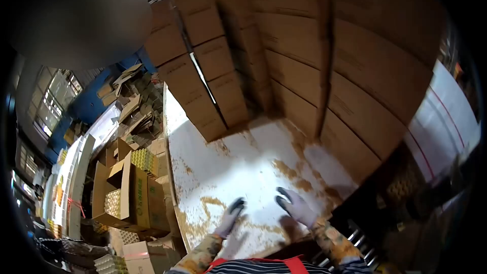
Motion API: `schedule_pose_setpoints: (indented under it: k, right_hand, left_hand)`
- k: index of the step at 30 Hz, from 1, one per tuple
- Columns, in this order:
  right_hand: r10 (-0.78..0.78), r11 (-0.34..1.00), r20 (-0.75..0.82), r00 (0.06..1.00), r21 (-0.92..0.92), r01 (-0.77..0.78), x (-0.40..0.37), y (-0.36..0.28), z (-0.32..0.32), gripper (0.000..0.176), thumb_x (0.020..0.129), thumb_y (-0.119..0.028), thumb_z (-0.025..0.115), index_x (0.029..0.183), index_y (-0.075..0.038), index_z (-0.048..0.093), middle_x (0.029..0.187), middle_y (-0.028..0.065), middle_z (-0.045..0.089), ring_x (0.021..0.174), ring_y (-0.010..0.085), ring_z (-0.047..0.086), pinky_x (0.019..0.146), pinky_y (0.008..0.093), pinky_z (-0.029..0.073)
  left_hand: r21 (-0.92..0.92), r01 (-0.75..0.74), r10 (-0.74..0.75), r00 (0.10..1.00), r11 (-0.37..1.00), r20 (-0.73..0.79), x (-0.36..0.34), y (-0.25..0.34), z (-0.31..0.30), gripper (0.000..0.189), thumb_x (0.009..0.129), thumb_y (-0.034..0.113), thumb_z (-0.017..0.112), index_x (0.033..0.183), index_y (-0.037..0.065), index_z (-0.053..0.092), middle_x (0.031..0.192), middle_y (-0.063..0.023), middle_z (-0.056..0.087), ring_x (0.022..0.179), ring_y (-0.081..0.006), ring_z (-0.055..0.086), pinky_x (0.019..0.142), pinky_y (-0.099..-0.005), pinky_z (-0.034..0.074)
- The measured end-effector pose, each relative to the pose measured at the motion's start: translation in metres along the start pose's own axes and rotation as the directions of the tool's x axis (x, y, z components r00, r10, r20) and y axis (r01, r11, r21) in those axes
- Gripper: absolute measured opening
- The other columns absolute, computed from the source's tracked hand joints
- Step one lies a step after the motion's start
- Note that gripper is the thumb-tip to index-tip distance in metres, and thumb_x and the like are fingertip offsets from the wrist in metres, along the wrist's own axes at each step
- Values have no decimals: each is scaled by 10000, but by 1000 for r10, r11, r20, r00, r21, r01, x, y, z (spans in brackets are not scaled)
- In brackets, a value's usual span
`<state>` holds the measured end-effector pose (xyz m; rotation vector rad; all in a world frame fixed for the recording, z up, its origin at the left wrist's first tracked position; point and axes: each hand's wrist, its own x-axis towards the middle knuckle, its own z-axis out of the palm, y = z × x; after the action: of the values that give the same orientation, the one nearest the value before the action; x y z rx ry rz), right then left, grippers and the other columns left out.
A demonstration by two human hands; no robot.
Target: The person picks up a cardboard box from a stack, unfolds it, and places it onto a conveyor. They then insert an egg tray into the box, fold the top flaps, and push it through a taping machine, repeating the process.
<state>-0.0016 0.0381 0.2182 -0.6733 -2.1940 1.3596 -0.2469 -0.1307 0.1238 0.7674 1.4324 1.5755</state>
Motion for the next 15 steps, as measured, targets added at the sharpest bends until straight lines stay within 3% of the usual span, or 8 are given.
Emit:
schedule_pose_setpoints:
  k: [2,3,4,6,7,11,13,15]
  right_hand:
    - [-101,994,167,981,-32,108,111,8,33,696,952,-526,534,1443,-44,423,1440,203,464,1340,308,432,1124,380,319]
    - [-71,996,183,980,70,59,161,-13,39,737,952,-546,527,1466,-39,383,1463,183,444,1364,296,406,1130,386,314]
    - [-63,987,91,994,156,48,225,0,54,751,951,-532,545,1476,-28,358,1482,168,423,1372,269,388,1135,377,308]
    - [-121,903,-113,986,401,156,334,-28,51,772,931,-477,619,1461,20,358,1461,136,447,1357,218,392,1137,329,296]
    - [-154,886,-136,979,419,198,376,-48,41,751,939,-446,622,1462,23,357,1449,123,459,1358,208,393,1133,321,302]
    - [-45,904,-280,959,397,159,539,-21,16,749,956,-394,614,1504,-5,283,1449,136,454,1328,214,436,1063,311,394]
    - [-287,906,-325,901,213,365,580,-32,-5,724,974,-345,597,1515,-13,250,1425,149,477,1276,220,491,1037,317,430]
    - [-214,936,-244,946,224,270,654,-9,-36,682,982,-314,587,1503,-6,273,1399,148,501,1252,220,509,1045,325,430]
  left_hand:
    - [-62,-150,135,972,987,-190,33,27,-76,513,998,214,539,1465,57,398,1420,-86,478,1298,-192,465,1084,-320,395]
    - [-84,-227,200,948,970,-247,58,29,-116,517,1006,236,519,1471,56,385,1436,-80,454,1310,-188,442,1106,-319,365]
    - [-123,-313,263,912,942,-315,79,30,-151,572,969,356,553,1476,134,409,1381,-10,509,1213,-135,499,1036,-309,361]
    - [-107,-346,289,890,932,-352,115,59,-211,607,990,389,497,1529,172,319,1502,-7,387,1326,-153,405,1077,-328,302]
    - [-24,-324,284,862,946,-419,138,69,-228,575,1028,335,428,1539,117,280,1554,-36,312,1387,-175,339,1122,-335,269]
    - [-56,-468,417,831,882,-369,248,125,-286,590,1034,359,417,1540,100,257,1563,-59,295,1408,-196,309,1145,-345,249]
    - [-91,-535,488,817,840,-306,306,159,-304,599,1037,371,411,1541,91,246,1567,-71,286,1418,-206,294,1157,-351,239]
    - [-158,-597,557,797,787,-233,367,198,-314,609,1041,383,405,1542,82,235,1571,-82,278,1428,-217,279,1169,-356,229]
